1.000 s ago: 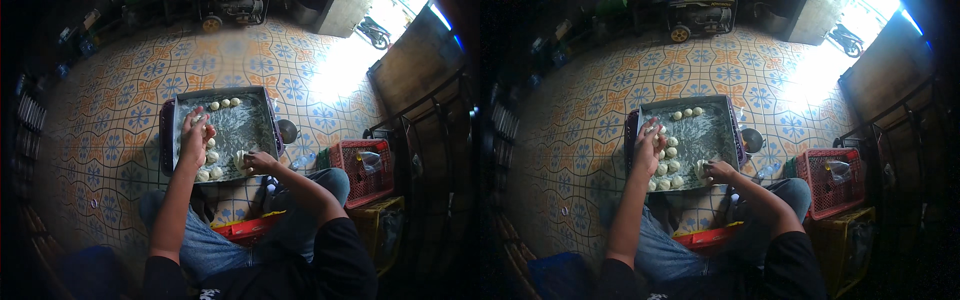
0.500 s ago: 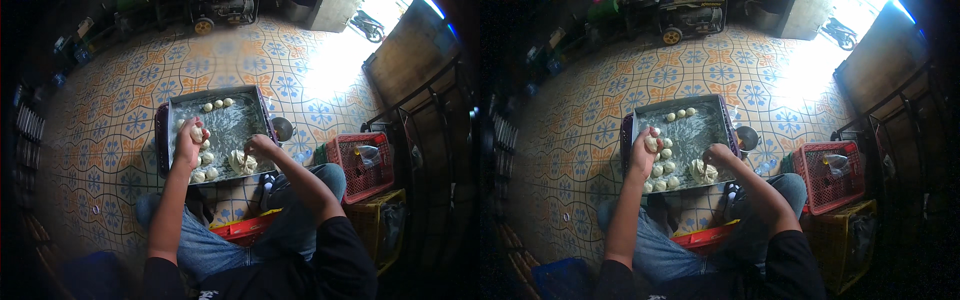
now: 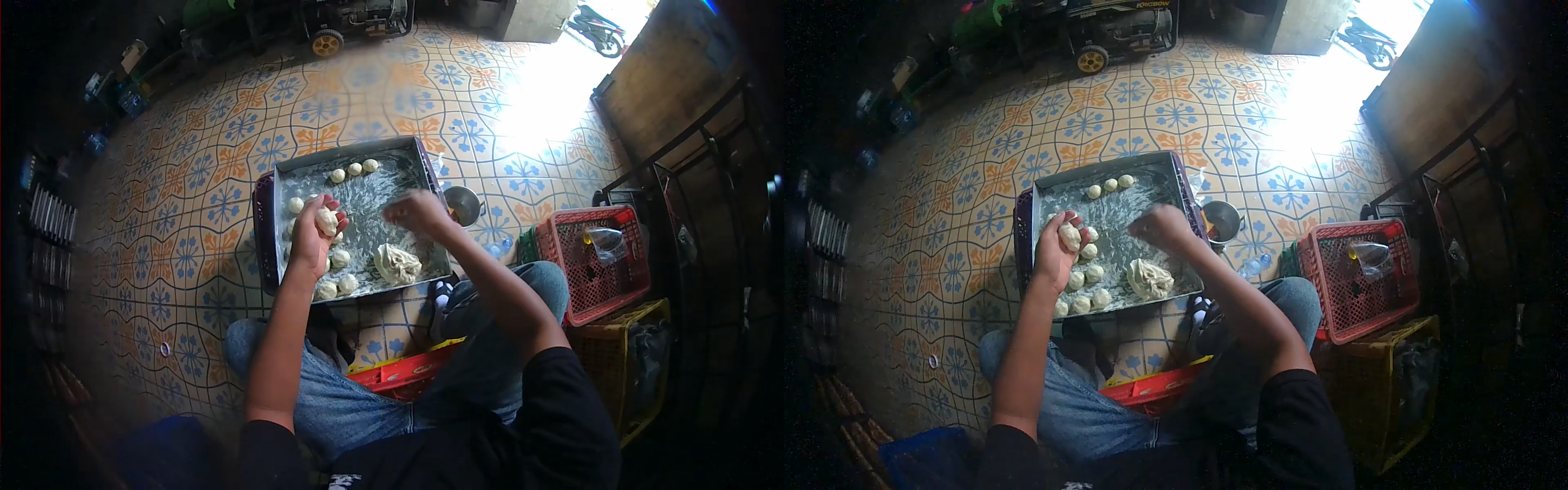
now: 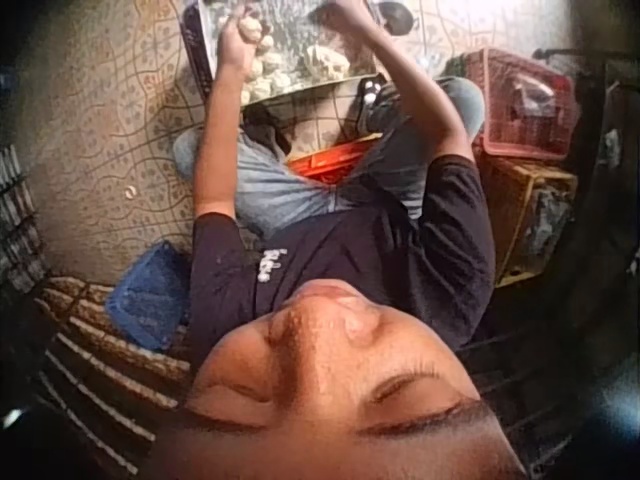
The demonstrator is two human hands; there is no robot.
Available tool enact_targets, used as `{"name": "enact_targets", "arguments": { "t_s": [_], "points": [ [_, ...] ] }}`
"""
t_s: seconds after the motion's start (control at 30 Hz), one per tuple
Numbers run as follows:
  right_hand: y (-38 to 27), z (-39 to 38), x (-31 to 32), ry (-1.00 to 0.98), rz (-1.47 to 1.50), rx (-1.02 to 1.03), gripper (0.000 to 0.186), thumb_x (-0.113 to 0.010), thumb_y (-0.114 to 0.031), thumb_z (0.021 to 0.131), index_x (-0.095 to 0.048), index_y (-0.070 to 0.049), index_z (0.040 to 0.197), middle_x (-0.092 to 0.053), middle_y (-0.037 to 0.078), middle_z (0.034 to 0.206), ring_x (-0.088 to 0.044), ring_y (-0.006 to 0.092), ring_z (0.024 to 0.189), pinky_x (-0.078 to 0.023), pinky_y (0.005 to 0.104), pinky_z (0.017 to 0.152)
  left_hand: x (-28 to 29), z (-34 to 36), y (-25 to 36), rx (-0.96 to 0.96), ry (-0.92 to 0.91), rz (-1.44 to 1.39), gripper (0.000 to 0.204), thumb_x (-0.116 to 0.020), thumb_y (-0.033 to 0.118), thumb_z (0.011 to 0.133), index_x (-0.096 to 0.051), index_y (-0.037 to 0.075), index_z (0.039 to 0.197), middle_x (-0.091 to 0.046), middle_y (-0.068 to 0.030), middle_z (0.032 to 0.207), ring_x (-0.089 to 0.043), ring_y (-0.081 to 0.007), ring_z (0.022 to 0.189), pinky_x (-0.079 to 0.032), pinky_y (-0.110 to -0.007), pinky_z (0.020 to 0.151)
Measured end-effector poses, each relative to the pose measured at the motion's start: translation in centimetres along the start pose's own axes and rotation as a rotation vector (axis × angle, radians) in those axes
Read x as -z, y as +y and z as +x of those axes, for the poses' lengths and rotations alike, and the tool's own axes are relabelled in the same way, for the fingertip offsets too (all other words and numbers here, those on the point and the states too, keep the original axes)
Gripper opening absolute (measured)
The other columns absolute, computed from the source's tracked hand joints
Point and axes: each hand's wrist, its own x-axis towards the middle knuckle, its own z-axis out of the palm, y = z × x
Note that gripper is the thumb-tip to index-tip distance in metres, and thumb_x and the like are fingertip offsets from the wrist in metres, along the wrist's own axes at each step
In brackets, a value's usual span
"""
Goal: The person shapes portions of dough by hand. The person rolls small pieces of dough between their palms and places them into rows on a metal tray.
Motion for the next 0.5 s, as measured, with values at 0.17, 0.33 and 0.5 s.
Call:
{"name": "enact_targets", "arguments": {
  "t_s": [0.17,0.33,0.5],
  "points": [
    [-7.1,0.8,6.1,0.229,0.501,-0.128,0.042,-0.085,-0.010,0.082,-0.073,-0.013,0.122,-0.075,0.001,0.105,-0.067,0.0110,0.087,-0.054,0.0271,0.077,-2.0,-0.7,-0.1,0.140,-0.064,-0.035,0.044,-0.048,0.041,0.105,-0.050,0.004,0.130,-0.060,-0.0183,0.123,-0.064,-0.0318,0.109,-0.056,-0.051,0.097],
    [-9.6,-0.4,5.5,0.367,0.344,0.028,0.040,-0.085,-0.012,0.080,-0.074,-0.015,0.118,-0.074,0.002,0.116,-0.066,0.0167,0.102,-0.055,0.0317,0.081,-2.4,-0.9,-1.2,0.221,-0.132,-0.028,0.051,-0.045,0.047,0.105,-0.047,0.004,0.132,-0.060,-0.0202,0.125,-0.064,-0.0334,0.110,-0.055,-0.054,0.099],
    [-9.4,-1.4,1.7,0.204,-0.071,0.360,0.040,-0.081,-0.021,0.079,-0.076,-0.016,0.117,-0.067,0.007,0.134,-0.058,0.0305,0.127,-0.044,0.0416,0.107,-2.7,-1.1,-2.6,0.329,-0.180,-0.119,0.038,-0.049,0.046,0.104,-0.057,0.012,0.119,-0.065,-0.0048,0.100,-0.067,-0.0219,0.090,-0.058,-0.043,0.080]
  ]
}}
